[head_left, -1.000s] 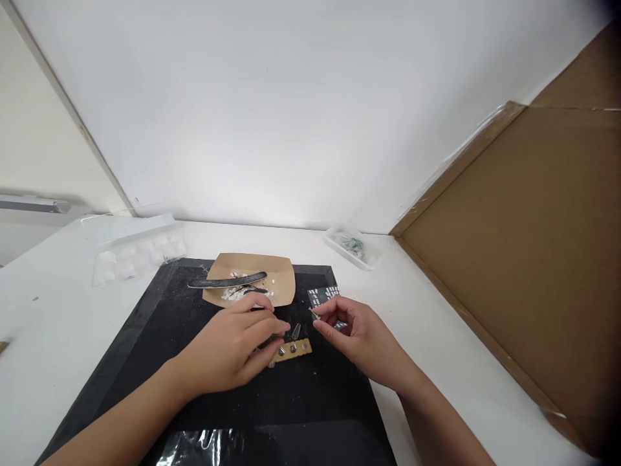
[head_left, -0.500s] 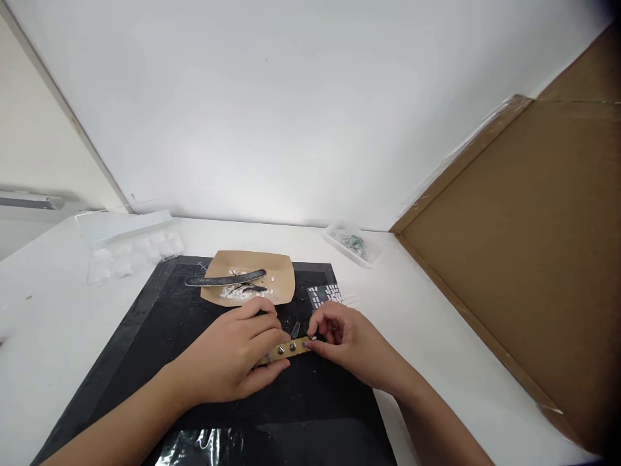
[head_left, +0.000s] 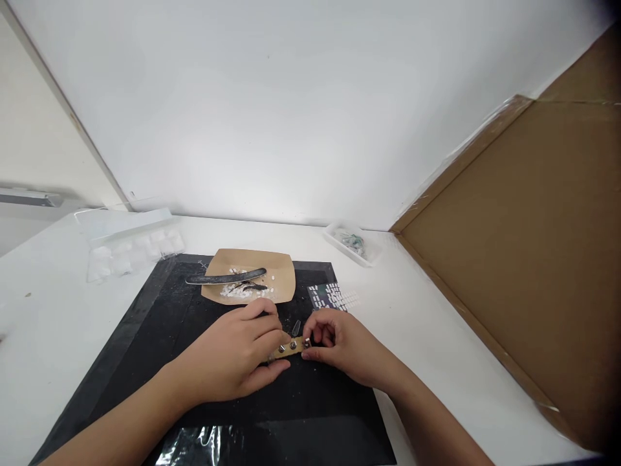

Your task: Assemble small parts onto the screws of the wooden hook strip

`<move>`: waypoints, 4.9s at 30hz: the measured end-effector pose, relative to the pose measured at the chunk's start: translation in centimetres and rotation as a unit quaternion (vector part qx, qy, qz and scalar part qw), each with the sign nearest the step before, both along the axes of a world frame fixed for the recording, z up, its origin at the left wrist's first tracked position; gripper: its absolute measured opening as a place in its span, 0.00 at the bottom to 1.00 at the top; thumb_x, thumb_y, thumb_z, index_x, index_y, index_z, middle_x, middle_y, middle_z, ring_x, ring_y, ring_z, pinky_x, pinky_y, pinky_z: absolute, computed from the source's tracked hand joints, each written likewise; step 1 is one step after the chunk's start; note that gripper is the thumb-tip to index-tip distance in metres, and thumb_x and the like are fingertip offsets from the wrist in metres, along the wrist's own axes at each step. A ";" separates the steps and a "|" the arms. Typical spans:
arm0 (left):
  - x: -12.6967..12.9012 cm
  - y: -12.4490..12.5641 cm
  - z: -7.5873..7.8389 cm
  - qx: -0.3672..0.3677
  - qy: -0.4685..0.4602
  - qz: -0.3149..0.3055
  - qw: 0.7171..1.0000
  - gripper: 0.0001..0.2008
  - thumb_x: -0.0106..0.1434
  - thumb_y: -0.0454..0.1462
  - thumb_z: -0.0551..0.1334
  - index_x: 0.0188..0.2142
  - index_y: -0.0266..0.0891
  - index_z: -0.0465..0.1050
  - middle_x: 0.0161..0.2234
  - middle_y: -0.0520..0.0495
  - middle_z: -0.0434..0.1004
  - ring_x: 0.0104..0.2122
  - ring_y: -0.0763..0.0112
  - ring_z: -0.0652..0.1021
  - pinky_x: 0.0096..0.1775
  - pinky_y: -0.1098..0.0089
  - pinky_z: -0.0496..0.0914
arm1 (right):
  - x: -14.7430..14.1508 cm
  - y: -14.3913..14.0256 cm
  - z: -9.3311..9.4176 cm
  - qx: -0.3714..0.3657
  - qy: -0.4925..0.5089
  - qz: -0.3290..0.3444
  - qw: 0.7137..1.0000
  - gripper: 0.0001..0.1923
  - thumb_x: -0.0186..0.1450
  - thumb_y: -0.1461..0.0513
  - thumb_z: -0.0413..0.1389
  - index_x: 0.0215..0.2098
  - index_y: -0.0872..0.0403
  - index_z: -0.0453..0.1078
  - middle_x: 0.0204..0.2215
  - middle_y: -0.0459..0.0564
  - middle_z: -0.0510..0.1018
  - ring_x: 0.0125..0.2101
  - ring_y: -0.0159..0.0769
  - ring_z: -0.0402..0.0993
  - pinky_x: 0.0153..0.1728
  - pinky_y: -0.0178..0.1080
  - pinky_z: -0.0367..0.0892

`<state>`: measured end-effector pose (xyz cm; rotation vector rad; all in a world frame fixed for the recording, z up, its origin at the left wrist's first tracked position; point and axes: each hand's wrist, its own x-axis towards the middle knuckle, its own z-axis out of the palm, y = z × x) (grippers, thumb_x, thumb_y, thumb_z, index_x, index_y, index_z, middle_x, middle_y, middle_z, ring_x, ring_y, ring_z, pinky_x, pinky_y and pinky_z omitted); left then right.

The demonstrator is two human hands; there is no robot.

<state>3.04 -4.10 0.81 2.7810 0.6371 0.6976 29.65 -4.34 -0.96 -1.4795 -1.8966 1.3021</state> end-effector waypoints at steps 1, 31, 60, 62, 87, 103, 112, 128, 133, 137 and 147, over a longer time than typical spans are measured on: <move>0.0 0.0 0.0 0.001 0.001 -0.002 1.000 0.07 0.74 0.38 0.63 0.47 0.37 0.76 0.40 0.44 0.80 0.47 0.57 0.73 0.54 0.57 0.73 | 0.0 0.0 0.0 -0.003 0.002 -0.002 1.000 0.09 0.57 0.65 0.71 0.34 0.50 0.79 0.28 0.40 0.71 0.29 0.32 0.65 0.30 0.36 0.59; 0.0 -0.2 -0.2 -0.009 0.046 0.018 0.999 0.10 0.71 0.42 0.67 0.45 0.37 0.75 0.38 0.43 0.77 0.48 0.53 0.72 0.51 0.55 0.73 | -0.4 0.0 0.7 -0.024 0.013 -0.034 0.999 0.13 0.54 0.64 0.73 0.28 0.52 0.72 0.22 0.38 0.68 0.26 0.31 0.62 0.27 0.35 0.54; 0.2 -0.1 -0.7 -0.058 0.109 0.059 0.991 0.06 0.69 0.36 0.67 0.45 0.39 0.75 0.37 0.44 0.77 0.49 0.52 0.72 0.47 0.57 0.73 | 0.3 0.2 1.3 0.051 -0.058 0.023 0.997 0.01 0.65 0.62 0.68 0.35 0.49 0.81 0.33 0.44 0.78 0.30 0.33 0.70 0.32 0.38 0.65; 0.1 -0.1 -0.7 -0.057 0.109 0.060 0.991 0.06 0.69 0.37 0.67 0.44 0.39 0.76 0.37 0.44 0.77 0.49 0.52 0.72 0.47 0.57 0.73 | 0.2 0.2 1.4 0.059 -0.061 0.025 0.996 0.02 0.65 0.63 0.68 0.34 0.49 0.81 0.34 0.44 0.80 0.31 0.34 0.72 0.34 0.39 0.66; 0.2 -0.1 -0.5 -0.062 0.119 0.059 0.989 0.06 0.71 0.37 0.66 0.45 0.37 0.76 0.37 0.43 0.77 0.48 0.52 0.73 0.46 0.56 0.75 | 0.6 0.3 2.0 0.078 -0.051 0.076 0.993 0.05 0.66 0.65 0.67 0.37 0.47 0.83 0.37 0.46 0.81 0.38 0.38 0.77 0.42 0.41 0.71; -0.8 1.2 0.4 0.108 -0.015 0.073 0.991 0.08 0.77 0.34 0.60 0.42 0.35 0.77 0.34 0.43 0.81 0.45 0.56 0.75 0.41 0.62 0.75 | 5.3 2.9 1.4 0.213 -0.103 -0.146 0.961 0.16 0.78 0.57 0.49 0.43 0.46 0.80 0.36 0.44 0.88 0.42 0.42 0.84 0.46 0.43 0.71; -1.5 1.7 -1.3 0.059 -0.014 0.091 0.994 0.29 0.71 0.22 0.52 0.69 0.38 0.61 0.51 0.42 0.84 0.57 0.54 0.74 0.51 0.53 0.79 | 6.3 3.5 1.1 0.260 -0.062 -0.200 0.943 0.15 0.73 0.49 0.58 0.43 0.47 0.82 0.43 0.48 0.88 0.40 0.43 0.84 0.43 0.43 0.74; -0.8 0.8 -0.7 0.009 -0.048 0.104 0.993 0.33 0.75 0.32 0.57 0.75 0.42 0.45 0.51 0.41 0.81 0.59 0.52 0.74 0.58 0.46 0.76 | 6.1 3.4 -0.2 0.228 -0.074 -0.142 0.960 0.37 0.76 0.62 0.45 0.78 0.48 0.34 0.52 0.54 0.82 0.47 0.45 0.82 0.48 0.50 0.76; -0.9 0.8 -0.9 0.006 -0.052 0.108 0.993 0.34 0.75 0.33 0.58 0.74 0.41 0.44 0.52 0.41 0.79 0.60 0.53 0.73 0.56 0.49 0.77 | 5.8 3.8 -0.6 0.217 -0.101 -0.109 0.965 0.44 0.74 0.57 0.57 0.78 0.48 0.35 0.48 0.52 0.83 0.48 0.47 0.81 0.50 0.51 0.75; -0.8 0.8 -0.7 0.010 -0.046 0.102 0.994 0.32 0.75 0.33 0.58 0.73 0.40 0.47 0.51 0.41 0.79 0.61 0.53 0.72 0.59 0.47 0.75 | 6.0 4.0 -0.7 0.218 -0.139 -0.096 0.961 0.35 0.71 0.59 0.61 0.73 0.46 0.55 0.49 0.51 0.83 0.50 0.46 0.80 0.52 0.49 0.73; -0.8 0.8 0.1 0.012 -0.008 0.094 0.995 0.20 0.75 0.33 0.57 0.64 0.38 0.61 0.48 0.40 0.81 0.59 0.51 0.72 0.55 0.49 0.77 | 6.6 3.8 -0.1 0.218 -0.145 -0.074 0.962 0.23 0.64 0.59 0.69 0.57 0.47 0.74 0.52 0.51 0.83 0.53 0.48 0.80 0.56 0.51 0.72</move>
